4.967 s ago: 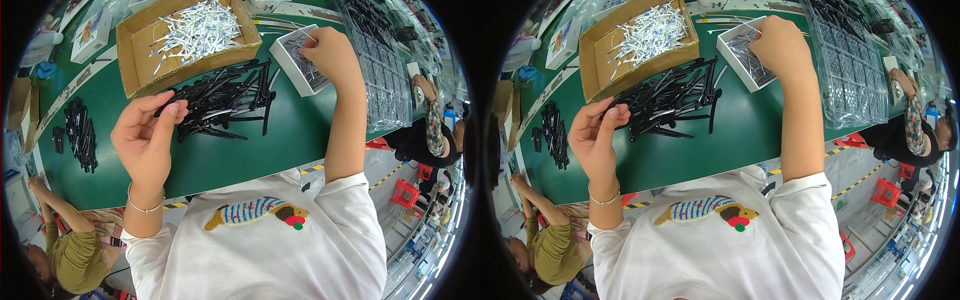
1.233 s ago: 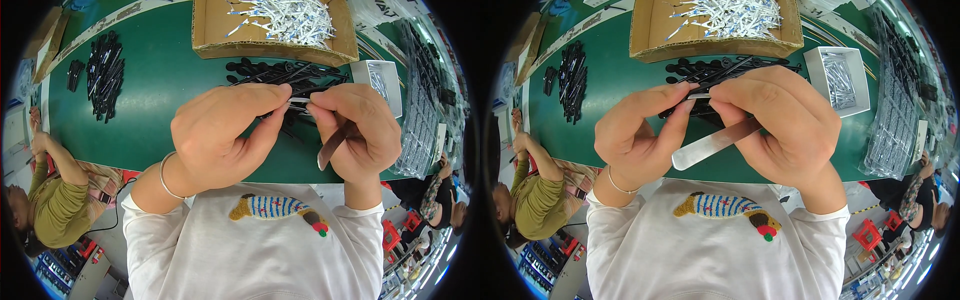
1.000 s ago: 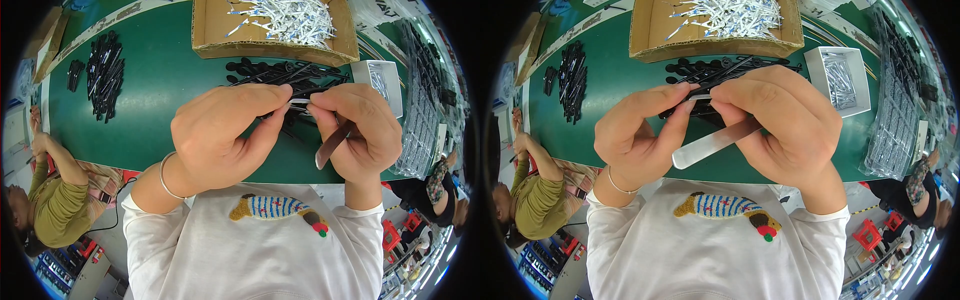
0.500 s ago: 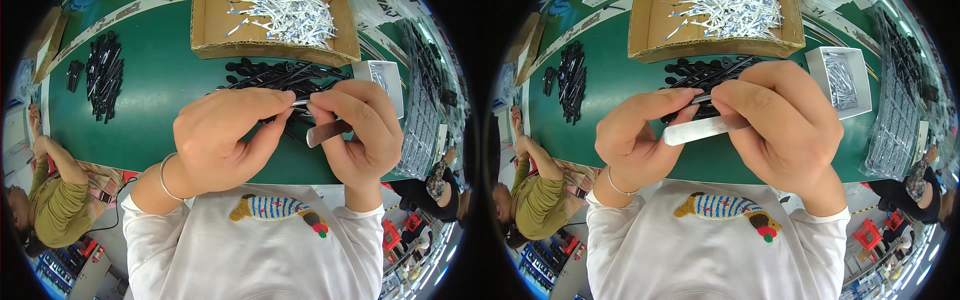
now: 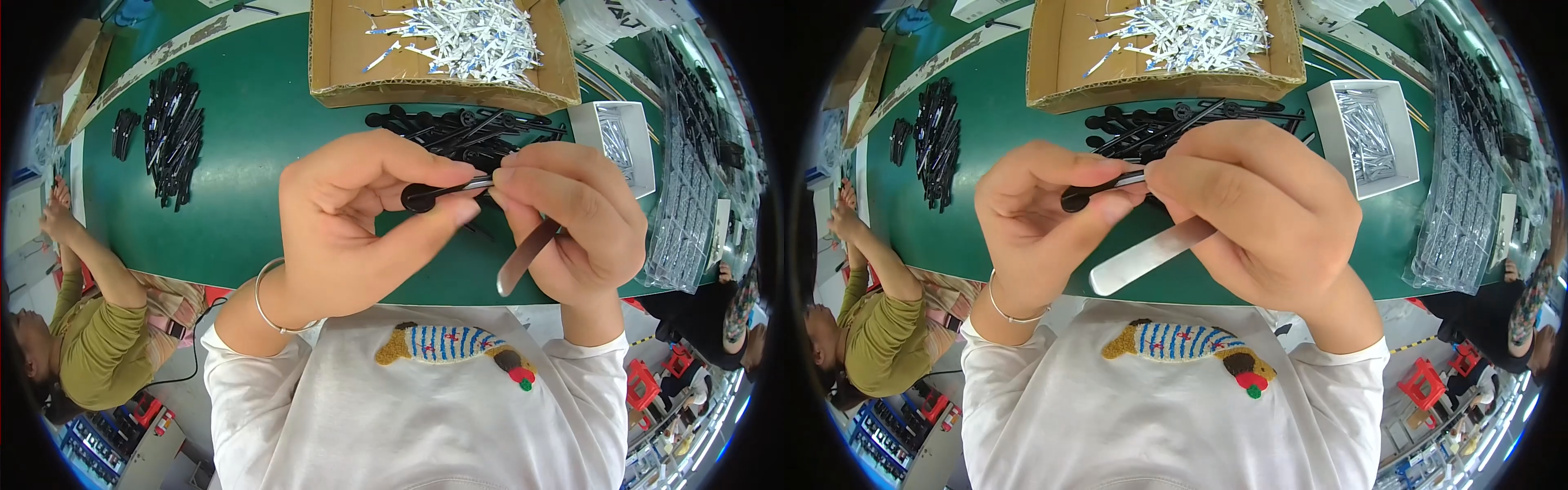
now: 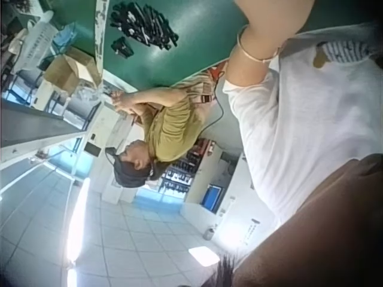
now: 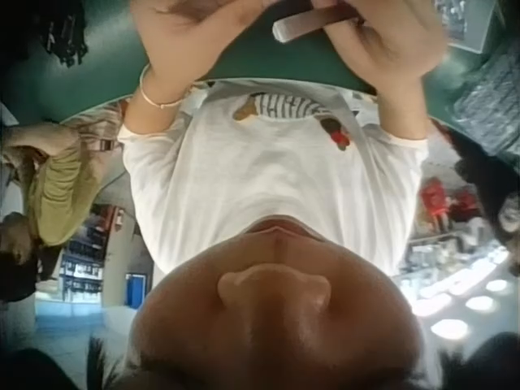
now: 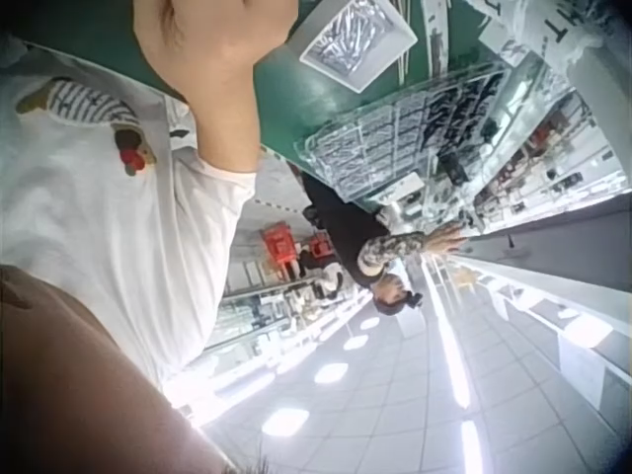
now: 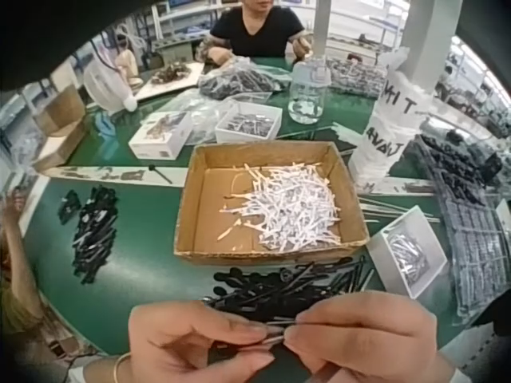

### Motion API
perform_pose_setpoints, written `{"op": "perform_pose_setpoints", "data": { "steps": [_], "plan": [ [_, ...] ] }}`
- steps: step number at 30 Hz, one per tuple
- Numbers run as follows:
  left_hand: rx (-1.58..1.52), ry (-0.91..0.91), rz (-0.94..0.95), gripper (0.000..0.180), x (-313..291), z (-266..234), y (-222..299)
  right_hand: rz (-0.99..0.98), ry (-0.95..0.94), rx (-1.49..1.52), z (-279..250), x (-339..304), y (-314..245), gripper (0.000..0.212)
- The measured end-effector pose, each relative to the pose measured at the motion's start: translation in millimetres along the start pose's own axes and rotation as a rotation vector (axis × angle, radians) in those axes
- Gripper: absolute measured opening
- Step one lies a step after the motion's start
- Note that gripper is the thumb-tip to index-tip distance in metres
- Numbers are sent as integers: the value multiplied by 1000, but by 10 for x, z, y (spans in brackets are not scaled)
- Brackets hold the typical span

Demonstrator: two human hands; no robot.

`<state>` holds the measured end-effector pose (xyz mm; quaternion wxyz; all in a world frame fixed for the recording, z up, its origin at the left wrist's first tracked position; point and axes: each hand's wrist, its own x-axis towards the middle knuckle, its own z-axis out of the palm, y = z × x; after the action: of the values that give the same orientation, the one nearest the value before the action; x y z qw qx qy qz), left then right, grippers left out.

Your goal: The person assembles small black components by inserting a thin white strip into each one using tweezers.

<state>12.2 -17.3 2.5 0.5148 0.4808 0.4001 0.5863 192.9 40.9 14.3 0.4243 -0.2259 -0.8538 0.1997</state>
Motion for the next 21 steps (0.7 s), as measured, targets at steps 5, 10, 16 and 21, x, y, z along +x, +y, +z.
{"op": "perform_pose_setpoints", "data": {
  "steps": [5, 10, 16, 21],
  "plan": [
    [-119, -2, -123, 8, 28, -28, -26, -102, 60, -70, 83, -52, 33, 21],
    [-288, 73, -317, 9, 52, -22, 17, 34, 78, 47, 30, -52, 73, 19],
    [-240, -67, -384, 14, 38, -29, 13, -137, 56, 133, -15, -32, 96, 23],
    [-213, -170, -280, 8, -4, -8, -18, 339, 231, 678, 52, -52, -61, 26]
  ]
}}
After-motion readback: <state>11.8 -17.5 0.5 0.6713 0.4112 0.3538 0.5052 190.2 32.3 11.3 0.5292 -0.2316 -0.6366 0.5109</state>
